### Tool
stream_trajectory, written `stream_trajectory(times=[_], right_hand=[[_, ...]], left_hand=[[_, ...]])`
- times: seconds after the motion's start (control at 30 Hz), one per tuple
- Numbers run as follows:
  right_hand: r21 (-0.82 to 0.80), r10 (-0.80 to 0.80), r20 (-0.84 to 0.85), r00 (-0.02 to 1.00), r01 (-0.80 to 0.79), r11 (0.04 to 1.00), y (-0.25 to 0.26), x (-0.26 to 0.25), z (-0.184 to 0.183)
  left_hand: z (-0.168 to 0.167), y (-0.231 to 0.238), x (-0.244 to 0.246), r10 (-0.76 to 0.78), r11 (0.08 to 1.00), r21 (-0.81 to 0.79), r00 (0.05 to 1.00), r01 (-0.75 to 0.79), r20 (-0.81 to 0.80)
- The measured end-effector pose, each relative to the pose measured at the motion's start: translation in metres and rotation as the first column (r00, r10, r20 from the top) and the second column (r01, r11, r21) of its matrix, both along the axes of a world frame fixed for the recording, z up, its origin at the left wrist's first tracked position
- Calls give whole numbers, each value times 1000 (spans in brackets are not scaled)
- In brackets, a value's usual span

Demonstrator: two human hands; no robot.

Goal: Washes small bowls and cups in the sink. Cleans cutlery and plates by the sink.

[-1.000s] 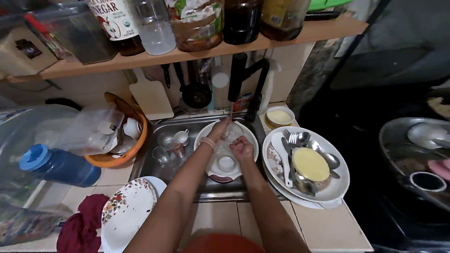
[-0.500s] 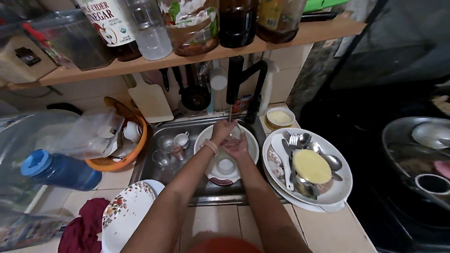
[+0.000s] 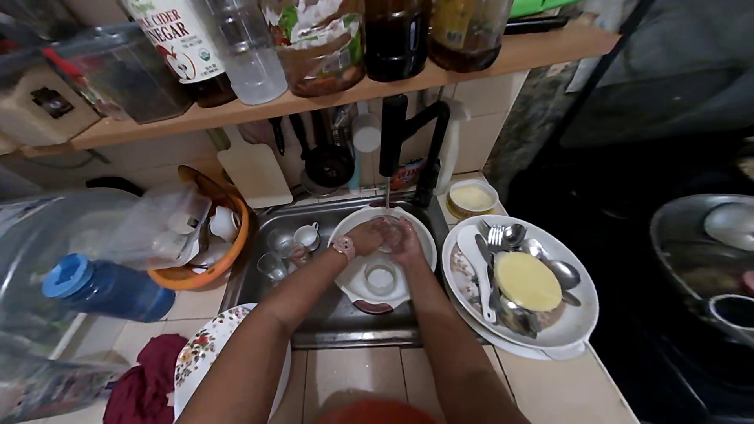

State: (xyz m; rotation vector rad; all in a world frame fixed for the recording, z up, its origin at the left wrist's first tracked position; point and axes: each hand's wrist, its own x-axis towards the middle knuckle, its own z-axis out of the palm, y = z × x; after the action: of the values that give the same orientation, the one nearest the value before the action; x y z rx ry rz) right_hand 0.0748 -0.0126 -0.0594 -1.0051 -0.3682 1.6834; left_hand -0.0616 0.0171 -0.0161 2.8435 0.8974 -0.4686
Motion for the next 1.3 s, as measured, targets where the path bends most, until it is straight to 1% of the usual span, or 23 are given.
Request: stream_trajectory(times=[0.07,0.13,0.2,0.23,0.27,0.3,0.33,0.4,0.43,0.5,0.57,0.63,0.67,0.7,0.77,0.87,0.93,0.97,1.03,1.07,1.13,1.23,1.3], right_hand=[[68,-41,80,996,36,997,2,0,-3],[115,-91,149,985,74,991,4,-1,-11],[182,-170,141,975,143,973,4,-5,-20],[200,-192,126,973,165,966,4,-8,-21],[202,-197,103,975,174,964,3,-10,-21],[175,-182,73,981,167,970,1,-11,-19],[124,-161,36,986,155,980,0,-11,-16],[7,-141,-70,988,142,990,1,-8,-11],[-17,-138,-160,977,137,990,1,-5,-10],[-44,-143,-296,945,136,990,3,-1,-12],[-44,-122,-313,942,114,992,5,0,-11],[-54,-112,-197,974,103,993,4,-3,-5],[-61,-133,-94,987,128,990,4,-7,-3],[-48,-160,1,987,160,986,5,-11,-3],[14,-201,119,972,201,979,5,-17,-5],[169,-258,313,914,214,962,5,-21,-10],[240,-271,457,847,176,955,1,-21,-9],[265,-263,536,802,136,955,-1,-19,-7],[329,-273,678,683,50,943,-6,-17,-5],[380,-304,719,625,13,925,-8,-16,-3],[465,-351,744,568,-63,883,-15,-15,2],[453,-268,714,647,-135,881,-26,-8,8],[423,-179,670,720,-173,889,-30,-4,8]], left_hand=[[7,-8,12,205,953,-235,978,-194,23],[14,-14,22,477,781,-530,863,-330,165],[15,-17,27,762,533,-782,585,-323,278],[16,-19,27,845,444,-845,455,-298,283],[19,-20,28,884,400,-868,376,-296,279],[24,-22,28,880,410,-856,385,-315,280],[27,-22,27,828,487,-803,473,-344,300],[29,-19,27,563,767,-535,772,-354,296],[30,-18,27,404,879,-363,888,-311,218],[29,-24,23,281,952,-168,950,-258,134],[23,-25,19,190,981,-60,979,-186,73],[21,-23,19,260,956,-165,962,-244,80],[17,-23,19,361,910,-289,911,-299,197],[13,-26,20,505,831,-437,794,-343,337],[7,-34,27,781,616,-684,421,-390,462],[5,-49,42,930,272,-906,-152,-325,334],[6,-54,48,891,61,-989,-439,-134,114],[3,-52,48,845,-9,-1000,-535,-19,2],[-7,-48,41,771,-43,-979,-616,199,-159],[-11,-49,36,755,-21,-952,-619,304,-215],[-12,-52,27,734,20,-918,-629,397,-256],[-5,-56,6,810,78,-927,-566,368,-156],[0,-59,-14,898,148,-974,-435,174,59]])
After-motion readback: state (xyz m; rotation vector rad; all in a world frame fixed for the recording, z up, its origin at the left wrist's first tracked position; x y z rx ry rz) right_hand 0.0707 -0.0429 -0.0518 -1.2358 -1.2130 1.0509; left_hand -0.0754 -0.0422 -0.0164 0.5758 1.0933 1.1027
